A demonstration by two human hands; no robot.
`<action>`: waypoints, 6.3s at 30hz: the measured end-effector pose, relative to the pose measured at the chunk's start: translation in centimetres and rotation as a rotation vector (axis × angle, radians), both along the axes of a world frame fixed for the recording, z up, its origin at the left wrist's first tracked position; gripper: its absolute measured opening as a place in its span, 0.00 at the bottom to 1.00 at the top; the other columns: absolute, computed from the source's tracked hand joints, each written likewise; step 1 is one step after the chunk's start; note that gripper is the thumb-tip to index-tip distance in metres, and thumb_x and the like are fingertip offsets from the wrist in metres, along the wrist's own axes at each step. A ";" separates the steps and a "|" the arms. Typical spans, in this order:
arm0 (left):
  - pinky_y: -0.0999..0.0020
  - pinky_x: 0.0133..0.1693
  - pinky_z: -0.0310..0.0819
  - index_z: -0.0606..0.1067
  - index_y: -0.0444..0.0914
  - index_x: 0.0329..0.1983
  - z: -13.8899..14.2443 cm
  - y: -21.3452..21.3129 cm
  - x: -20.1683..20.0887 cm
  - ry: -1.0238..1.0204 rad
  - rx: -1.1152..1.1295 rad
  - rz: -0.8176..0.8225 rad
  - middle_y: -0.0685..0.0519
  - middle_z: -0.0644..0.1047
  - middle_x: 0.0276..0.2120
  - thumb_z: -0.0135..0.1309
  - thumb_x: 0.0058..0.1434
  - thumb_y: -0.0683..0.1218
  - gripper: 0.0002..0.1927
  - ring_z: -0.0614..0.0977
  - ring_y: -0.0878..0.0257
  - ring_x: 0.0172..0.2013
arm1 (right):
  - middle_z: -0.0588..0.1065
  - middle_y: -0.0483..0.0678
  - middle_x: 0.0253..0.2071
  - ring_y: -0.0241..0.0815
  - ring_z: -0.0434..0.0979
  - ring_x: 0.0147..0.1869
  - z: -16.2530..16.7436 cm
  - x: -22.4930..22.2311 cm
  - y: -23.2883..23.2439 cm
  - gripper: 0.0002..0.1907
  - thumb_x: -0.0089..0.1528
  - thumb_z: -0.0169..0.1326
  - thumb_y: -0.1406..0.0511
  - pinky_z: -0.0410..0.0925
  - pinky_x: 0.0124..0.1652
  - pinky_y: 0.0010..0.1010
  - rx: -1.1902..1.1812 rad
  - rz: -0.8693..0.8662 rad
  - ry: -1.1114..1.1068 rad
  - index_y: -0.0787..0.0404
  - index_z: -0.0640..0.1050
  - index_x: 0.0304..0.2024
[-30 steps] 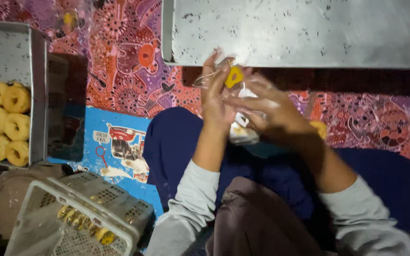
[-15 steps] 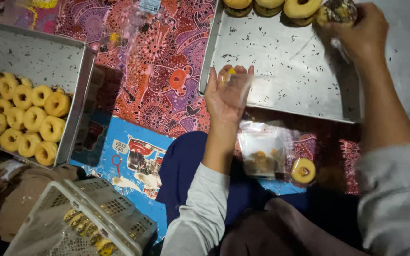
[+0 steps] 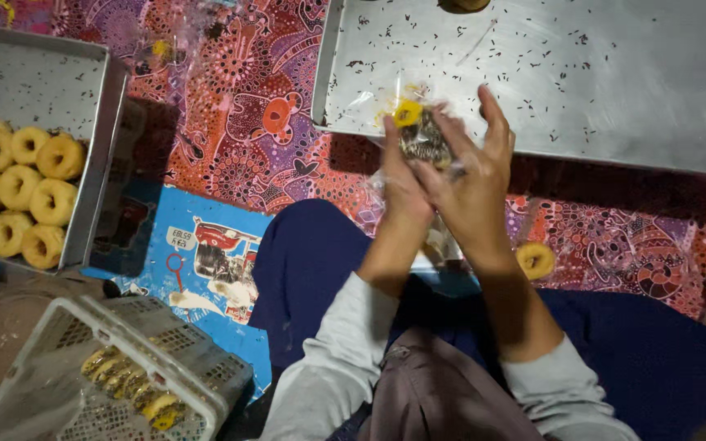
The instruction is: The person sits on the floor and repeatedly picks donuts from a metal tray, places them into small plastic bags, and sets the filled bags into a white plastic basket. The person handles the donuts by hand and works continuously throughout the clip.
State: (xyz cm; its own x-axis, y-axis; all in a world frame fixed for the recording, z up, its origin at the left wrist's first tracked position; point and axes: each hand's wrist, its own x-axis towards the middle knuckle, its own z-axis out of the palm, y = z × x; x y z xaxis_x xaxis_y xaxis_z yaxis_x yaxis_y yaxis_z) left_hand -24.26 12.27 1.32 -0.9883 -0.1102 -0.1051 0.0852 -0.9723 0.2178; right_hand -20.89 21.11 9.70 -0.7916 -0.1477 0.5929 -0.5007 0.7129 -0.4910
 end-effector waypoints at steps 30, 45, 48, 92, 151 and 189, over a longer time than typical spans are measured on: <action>0.69 0.45 0.80 0.77 0.25 0.51 -2.9 -13.1 22.8 -0.287 -1.129 0.117 0.45 0.82 0.42 0.52 0.72 0.41 0.13 0.83 0.64 0.42 | 0.80 0.56 0.47 0.55 0.81 0.50 -4.3 8.9 -7.5 0.21 0.60 0.62 0.71 0.74 0.49 0.42 0.030 0.719 -0.196 0.65 0.79 0.56; 0.72 0.45 0.72 0.80 0.31 0.52 -2.8 -13.9 22.7 -0.541 -1.012 0.206 0.48 0.80 0.44 0.45 0.77 0.47 0.17 0.79 0.66 0.42 | 0.80 0.47 0.53 0.39 0.77 0.58 -14.2 12.2 -5.9 0.20 0.72 0.46 0.59 0.69 0.59 0.29 -0.810 0.640 -1.326 0.66 0.77 0.58; 0.70 0.46 0.71 0.80 0.27 0.47 -5.0 -14.3 23.4 -0.412 -1.177 0.224 0.45 0.79 0.41 0.53 0.79 0.42 0.11 0.77 0.64 0.40 | 0.80 0.49 0.48 0.39 0.77 0.53 -12.3 11.8 -6.5 0.16 0.74 0.47 0.62 0.70 0.55 0.29 -0.652 0.575 -0.980 0.65 0.81 0.53; 0.51 0.47 0.75 0.74 0.32 0.49 -19.6 13.1 14.6 -0.314 -1.923 -0.237 0.36 0.80 0.41 0.68 0.54 0.58 0.31 0.81 0.41 0.43 | 0.79 0.63 0.45 0.56 0.80 0.48 -23.7 9.9 23.5 0.27 0.64 0.68 0.52 0.72 0.48 0.43 0.011 -0.354 -1.032 0.69 0.81 0.50; 0.68 0.37 0.77 0.79 0.37 0.39 -16.5 -1.5 2.8 -0.182 -1.703 -0.153 0.51 0.83 0.33 0.59 0.59 0.42 0.06 0.84 0.64 0.32 | 0.79 0.61 0.44 0.62 0.78 0.50 -25.2 -2.3 7.6 0.11 0.64 0.64 0.62 0.69 0.52 0.47 0.009 -0.047 -0.500 0.62 0.83 0.46; 0.51 0.58 0.75 0.73 0.38 0.49 -3.5 -6.4 -2.2 0.063 -0.232 0.184 0.48 0.77 0.46 0.54 0.72 0.32 0.08 0.78 0.57 0.49 | 0.81 0.52 0.39 0.44 0.81 0.41 -5.8 -7.4 0.9 0.10 0.65 0.58 0.65 0.73 0.43 0.31 -0.237 0.475 -0.527 0.62 0.85 0.44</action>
State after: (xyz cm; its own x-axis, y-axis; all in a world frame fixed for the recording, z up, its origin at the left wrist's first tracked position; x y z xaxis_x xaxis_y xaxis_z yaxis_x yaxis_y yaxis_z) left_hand -26.46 5.85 -2.18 -0.9534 -0.3017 0.0049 0.2757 -0.8642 0.4210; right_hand -28.31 21.98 3.88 -0.8624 -0.4602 0.2109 -0.3842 0.3238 -0.8646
